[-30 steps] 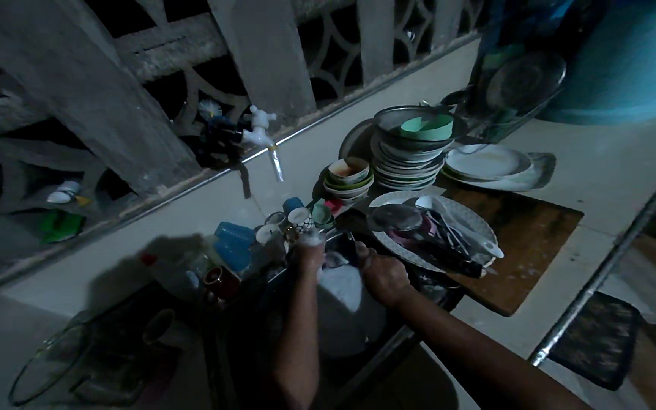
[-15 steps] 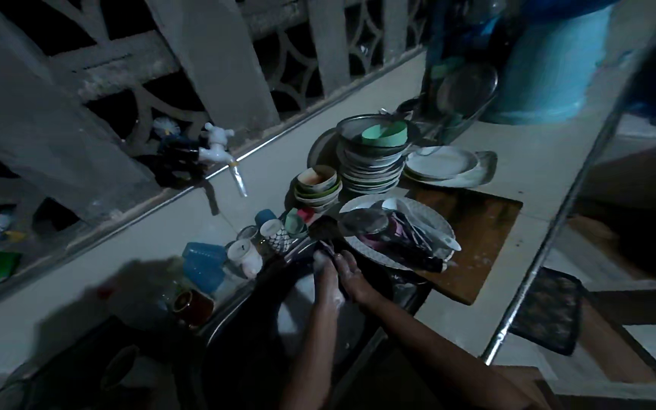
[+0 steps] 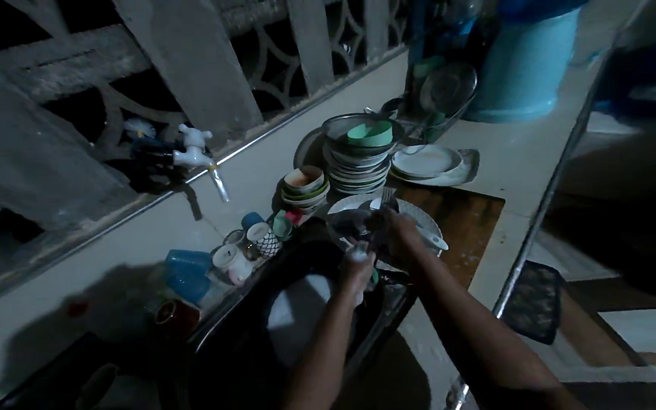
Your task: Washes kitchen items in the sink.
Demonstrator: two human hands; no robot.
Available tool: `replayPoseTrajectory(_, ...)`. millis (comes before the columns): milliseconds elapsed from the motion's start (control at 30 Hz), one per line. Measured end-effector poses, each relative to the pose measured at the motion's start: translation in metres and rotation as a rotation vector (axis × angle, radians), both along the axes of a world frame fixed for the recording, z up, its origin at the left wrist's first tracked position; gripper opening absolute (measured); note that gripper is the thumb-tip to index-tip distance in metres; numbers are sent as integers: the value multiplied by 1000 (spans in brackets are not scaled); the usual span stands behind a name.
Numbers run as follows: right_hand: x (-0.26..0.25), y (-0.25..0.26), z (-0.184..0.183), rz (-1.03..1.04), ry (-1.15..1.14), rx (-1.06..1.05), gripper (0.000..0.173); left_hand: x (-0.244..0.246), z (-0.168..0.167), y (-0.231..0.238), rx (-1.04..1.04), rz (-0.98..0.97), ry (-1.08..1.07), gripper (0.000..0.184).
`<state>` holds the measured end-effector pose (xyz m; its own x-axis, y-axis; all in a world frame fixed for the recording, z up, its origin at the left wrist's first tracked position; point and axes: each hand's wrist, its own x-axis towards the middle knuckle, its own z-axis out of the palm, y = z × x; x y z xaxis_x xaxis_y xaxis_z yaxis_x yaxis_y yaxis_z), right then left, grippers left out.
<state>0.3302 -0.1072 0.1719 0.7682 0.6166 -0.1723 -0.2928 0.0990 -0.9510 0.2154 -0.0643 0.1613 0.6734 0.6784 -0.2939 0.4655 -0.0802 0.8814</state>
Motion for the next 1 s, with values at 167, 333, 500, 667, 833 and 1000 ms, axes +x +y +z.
replayPoseTrajectory(167,66,13,1,112,-220,-438,38,-47,-51,9,-116,-9,24,38)
replayPoseTrajectory(333,58,13,29,384,-532,-920,38,-121,-120,71,-96,11,32,32)
replayPoseTrajectory(500,55,44,-9,264,-901,-933,38,-159,-6,33,3,2,663,40)
replayPoseTrajectory(667,-56,74,-29,514,-1241,-566,40,-174,-9,30,119,-42,727,44)
replayPoseTrajectory(833,-115,92,-119,1114,-973,-729,61,-176,-38,30,-2,99,477,47)
replayPoseTrajectory(1000,-137,43,-169,992,-861,-736,55,-185,-134,48,-77,177,303,44)
